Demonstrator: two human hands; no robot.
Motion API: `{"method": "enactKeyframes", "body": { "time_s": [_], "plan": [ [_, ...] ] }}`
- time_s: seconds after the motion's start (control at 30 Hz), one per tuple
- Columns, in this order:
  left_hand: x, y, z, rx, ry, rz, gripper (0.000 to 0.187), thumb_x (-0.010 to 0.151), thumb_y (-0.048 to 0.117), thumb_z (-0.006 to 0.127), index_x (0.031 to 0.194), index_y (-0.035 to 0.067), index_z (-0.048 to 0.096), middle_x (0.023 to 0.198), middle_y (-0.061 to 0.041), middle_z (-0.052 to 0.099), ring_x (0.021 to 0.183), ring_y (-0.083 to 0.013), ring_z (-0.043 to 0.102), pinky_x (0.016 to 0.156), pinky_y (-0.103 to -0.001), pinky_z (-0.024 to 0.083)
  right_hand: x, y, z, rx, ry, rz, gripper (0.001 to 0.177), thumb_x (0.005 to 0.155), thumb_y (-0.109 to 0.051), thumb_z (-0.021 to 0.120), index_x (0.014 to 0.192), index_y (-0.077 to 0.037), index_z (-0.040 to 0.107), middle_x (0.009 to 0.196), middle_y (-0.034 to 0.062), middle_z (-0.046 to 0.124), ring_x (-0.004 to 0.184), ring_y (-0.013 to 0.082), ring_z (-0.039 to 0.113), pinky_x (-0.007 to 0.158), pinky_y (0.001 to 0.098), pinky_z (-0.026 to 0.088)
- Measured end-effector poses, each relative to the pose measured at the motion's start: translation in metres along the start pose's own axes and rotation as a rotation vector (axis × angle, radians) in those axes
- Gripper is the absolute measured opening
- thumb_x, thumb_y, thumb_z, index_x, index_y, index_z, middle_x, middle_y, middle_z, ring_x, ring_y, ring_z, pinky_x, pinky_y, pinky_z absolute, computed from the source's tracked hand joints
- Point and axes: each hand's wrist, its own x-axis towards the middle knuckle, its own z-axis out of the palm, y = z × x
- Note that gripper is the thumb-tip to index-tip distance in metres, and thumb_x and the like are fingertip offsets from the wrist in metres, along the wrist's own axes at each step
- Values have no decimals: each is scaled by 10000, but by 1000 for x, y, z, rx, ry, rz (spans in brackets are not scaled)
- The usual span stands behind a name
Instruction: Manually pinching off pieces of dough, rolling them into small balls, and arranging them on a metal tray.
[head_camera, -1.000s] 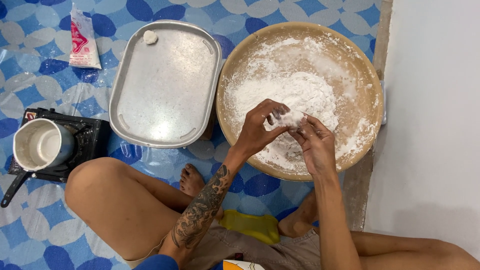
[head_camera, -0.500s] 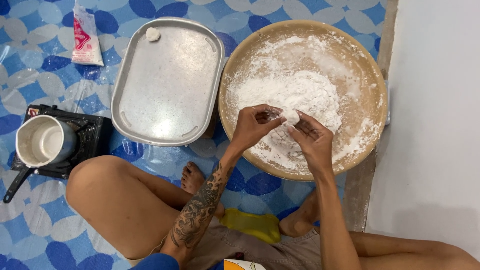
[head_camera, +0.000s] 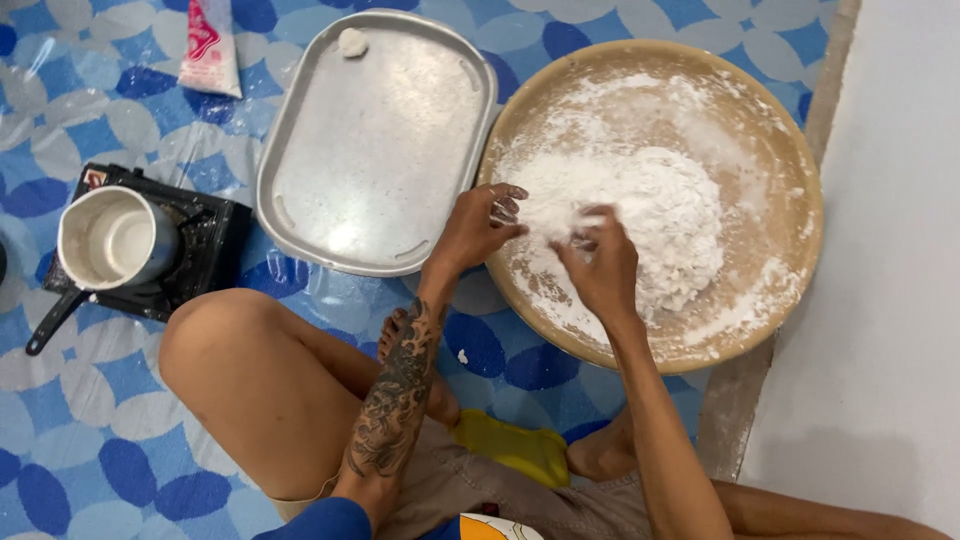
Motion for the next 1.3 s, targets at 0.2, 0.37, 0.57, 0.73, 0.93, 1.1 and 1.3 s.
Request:
{"method": "enactKeyframes", "body": {
  "time_s": [0.2, 0.37, 0.57, 0.73, 0.93, 1.1, 1.3],
  "plan": [
    [-1, -10, 3, -10, 184, 32, 173, 848, 10, 796, 1012, 66, 793, 902, -145, 775, 860, -284, 763, 715, -331, 640, -23, 32, 35, -434, -267, -113, 192, 885, -126, 770, 1073, -118, 732, 959, 105, 740, 918, 307, 710, 788, 411, 563],
    [-7, -10, 13, -28, 176, 61, 142, 875, 11, 730, 1003, 39, 786, 888, -191, 767, 849, -300, 759, 679, -342, 636, -24, 40, 49, -597, -327, -200, 123, 880, 3, 728, 1000, -16, 745, 1070, 185, 646, 903, 382, 713, 676, 439, 602],
    [-16, 5, 11, 79, 38, 47, 296, 932, -11, 619, 1215, -23, 705, 990, -264, 745, 945, -399, 734, 753, -447, 630, -20, 29, 43, -671, -495, -244, 215, 908, -1, 670, 1115, 42, 708, 1138, 216, 599, 1010, 421, 676, 689, 460, 604],
    [-20, 17, 6, 136, -13, 50, 294, 957, 40, 630, 1222, -70, 694, 1031, -342, 709, 966, -469, 713, 746, -523, 618, -8, 49, 44, -628, -458, -261, 120, 905, -52, 696, 1007, -1, 734, 1024, 174, 641, 973, 397, 679, 710, 457, 602],
    [-27, 11, 16, -152, -240, -49, 427, 1026, 178, 622, 1371, -72, 582, 1265, -367, 623, 1201, -534, 587, 920, -601, 583, -12, 36, 5, 239, -113, -94, 260, 834, 65, 814, 1065, 51, 696, 1017, 197, 714, 910, 335, 727, 766, 368, 611],
    [-19, -2, 38, -455, -237, 101, 372, 1040, 103, 636, 1307, -151, 584, 1247, -434, 567, 1170, -573, 578, 927, -629, 586, -14, -14, -31, 224, -37, 3, 518, 788, 3, 869, 1147, -23, 497, 1015, 202, 748, 922, 280, 730, 844, 362, 576],
    [-15, 2, 69, -616, 53, 62, 261, 975, 178, 753, 1157, -9, 748, 997, -196, 766, 918, -190, 719, 820, -370, 633, -24, -14, -33, 504, 66, 214, 571, 809, -128, 892, 1310, -39, 634, 1225, 147, 670, 1142, 216, 570, 960, 359, 548]
  ]
}}
